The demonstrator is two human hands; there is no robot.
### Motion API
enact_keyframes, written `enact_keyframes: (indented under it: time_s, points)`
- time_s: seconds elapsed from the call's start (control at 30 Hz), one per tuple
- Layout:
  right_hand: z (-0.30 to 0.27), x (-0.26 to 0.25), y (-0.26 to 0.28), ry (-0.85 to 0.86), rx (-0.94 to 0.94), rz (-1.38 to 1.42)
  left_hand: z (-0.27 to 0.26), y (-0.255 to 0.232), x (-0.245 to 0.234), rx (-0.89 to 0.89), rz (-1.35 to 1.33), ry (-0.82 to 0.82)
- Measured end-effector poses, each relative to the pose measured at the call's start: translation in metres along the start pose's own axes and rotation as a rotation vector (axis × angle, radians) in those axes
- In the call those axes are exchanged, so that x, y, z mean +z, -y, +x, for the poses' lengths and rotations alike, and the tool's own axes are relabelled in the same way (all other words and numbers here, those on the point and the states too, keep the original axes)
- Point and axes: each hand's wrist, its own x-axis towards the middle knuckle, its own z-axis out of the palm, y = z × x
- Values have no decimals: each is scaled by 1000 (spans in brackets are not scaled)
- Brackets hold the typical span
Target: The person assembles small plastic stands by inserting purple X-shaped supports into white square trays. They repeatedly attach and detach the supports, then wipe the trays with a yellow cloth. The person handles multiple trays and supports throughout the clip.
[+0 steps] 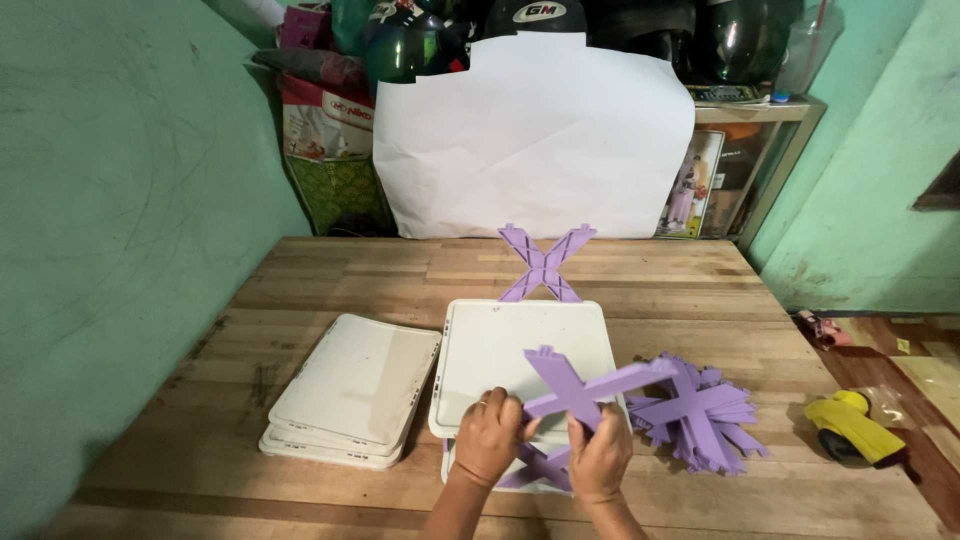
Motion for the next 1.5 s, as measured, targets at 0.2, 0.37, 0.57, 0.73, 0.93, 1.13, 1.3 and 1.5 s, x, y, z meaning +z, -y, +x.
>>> enact_keyframes:
  time_s: [0.2,0.37,0.57,0.73,0.93,1.13,1.3,1.5]
  points:
    - [11,-13,13,94,50,17,11,-10,-21,-83,-135,48]
    - [31,-37,20,69,174,159,38,-39,-43,-143,-201,-4]
    - [70,-89,-17,-116,375,134,84,-111,-36,-196,-323,-12]
    - [70,-138,-81,-133,415,-36,101,-177,7,-211,-407,212]
    - [18,-142,-171,217,656,-65,73,-226,87,-351,-329,303]
    - [-28,-123,-201,446,564,-13,37,-207,143,-436,-174,498]
    - [-38,-112,-193,513,515,-230,15,-187,163,-457,-172,602]
    - [-34,-107,-180,446,556,-348,13,-184,159,-358,-252,450]
